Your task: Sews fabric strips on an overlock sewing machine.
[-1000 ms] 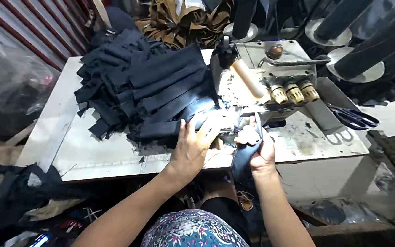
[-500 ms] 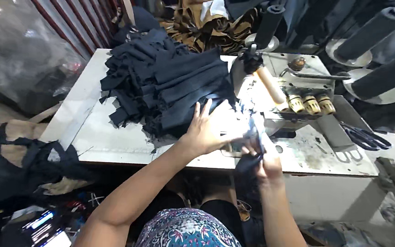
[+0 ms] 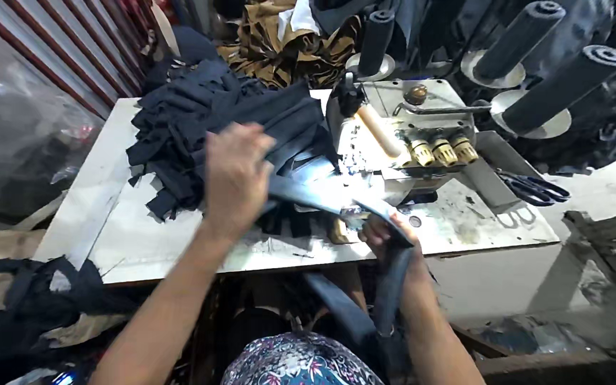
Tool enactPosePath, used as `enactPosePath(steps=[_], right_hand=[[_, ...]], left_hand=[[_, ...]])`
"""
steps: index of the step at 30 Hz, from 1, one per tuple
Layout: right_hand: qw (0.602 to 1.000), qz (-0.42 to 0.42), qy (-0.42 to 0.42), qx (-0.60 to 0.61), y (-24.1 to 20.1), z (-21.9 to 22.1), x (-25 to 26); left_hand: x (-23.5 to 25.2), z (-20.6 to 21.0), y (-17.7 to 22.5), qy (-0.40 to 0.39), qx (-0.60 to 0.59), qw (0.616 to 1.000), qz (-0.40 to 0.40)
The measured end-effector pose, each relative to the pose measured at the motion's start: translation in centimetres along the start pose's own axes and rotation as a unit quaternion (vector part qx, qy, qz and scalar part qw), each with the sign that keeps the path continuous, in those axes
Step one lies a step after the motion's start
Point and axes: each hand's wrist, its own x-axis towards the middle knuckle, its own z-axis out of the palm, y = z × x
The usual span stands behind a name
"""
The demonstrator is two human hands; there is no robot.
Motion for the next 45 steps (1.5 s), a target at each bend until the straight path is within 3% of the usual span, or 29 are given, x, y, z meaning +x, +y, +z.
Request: enactPosePath(steps=[2, 4, 14, 21, 23, 25, 27, 29, 32, 34, 37, 39, 41, 43, 45], right_hand=[[0.998, 0.017, 0.03, 0.049, 1.2, -0.6, 0.2], [0.991, 0.018, 0.036, 0.125, 1.3, -1.6, 0.1], [0.966, -0.039, 0.068, 0.248, 0.4, -3.4, 1.5], [0.973, -0.039, 0.084, 0.21, 0.3, -2.6, 1.7], [0.982, -0.026, 0.112, 0.152, 0.5, -2.0, 1.4], [0.99, -0.007, 0.139, 0.007, 1.0, -0.6, 0.5], [0.988, 0.01, 0.089, -0.123, 1.2, 0.9, -0.8], [0.988, 0.024, -0.01, -0.151, 1.0, 2.9, -2.4], [0.974, 0.001, -0.205, -0.094, -0.2, 3.4, -3.1], [0.97, -0.039, -0.239, -0.028, -1.4, 3.1, -3.1], [0.984, -0.058, -0.161, 0.048, -2.2, 1.4, -2.1], [0.999, -0.016, -0.033, 0.033, -0.9, 0.1, -0.9], [0.998, 0.023, 0.053, 0.038, 0.6, -0.5, 0.1], [0.994, 0.034, 0.065, 0.083, 1.5, -1.5, 0.3], [0.99, 0.02, 0.06, 0.123, 1.4, -2.2, 0.2]], left_hand=[[-2.3, 3.0, 3.1, -0.046, -0.063, 0.991, 0.107], [-4.0, 5.6, 4.4, -0.087, -0.09, 0.982, 0.144], [-3.2, 6.6, 7.8, -0.1, -0.04, 0.987, 0.123], [-1.4, 7.4, 6.9, -0.124, -0.069, 0.982, 0.126], [-0.9, 7.3, 6.5, -0.134, -0.053, 0.982, 0.12], [-1.0, 5.8, 6.8, -0.185, -0.057, 0.979, 0.068], [-1.7, 4.0, 8.0, -0.19, -0.139, 0.972, 0.013], [-3.2, 2.5, 9.6, -0.147, -0.242, 0.959, -0.011], [-3.8, 0.2, 9.6, -0.095, -0.354, 0.93, -0.029], [-2.7, -2.1, 6.8, -0.048, -0.301, 0.951, -0.047], [-0.3, -2.8, 1.0, 0.002, -0.071, 0.995, -0.071], [-0.2, -1.1, 0.1, -0.028, 0.0, 0.999, -0.039], [-1.2, 1.6, 2.1, -0.042, -0.02, 0.996, 0.07], [-2.6, 4.5, 4.1, -0.066, -0.076, 0.981, 0.164], [-3.8, 5.8, 4.9, -0.106, -0.087, 0.975, 0.174]])
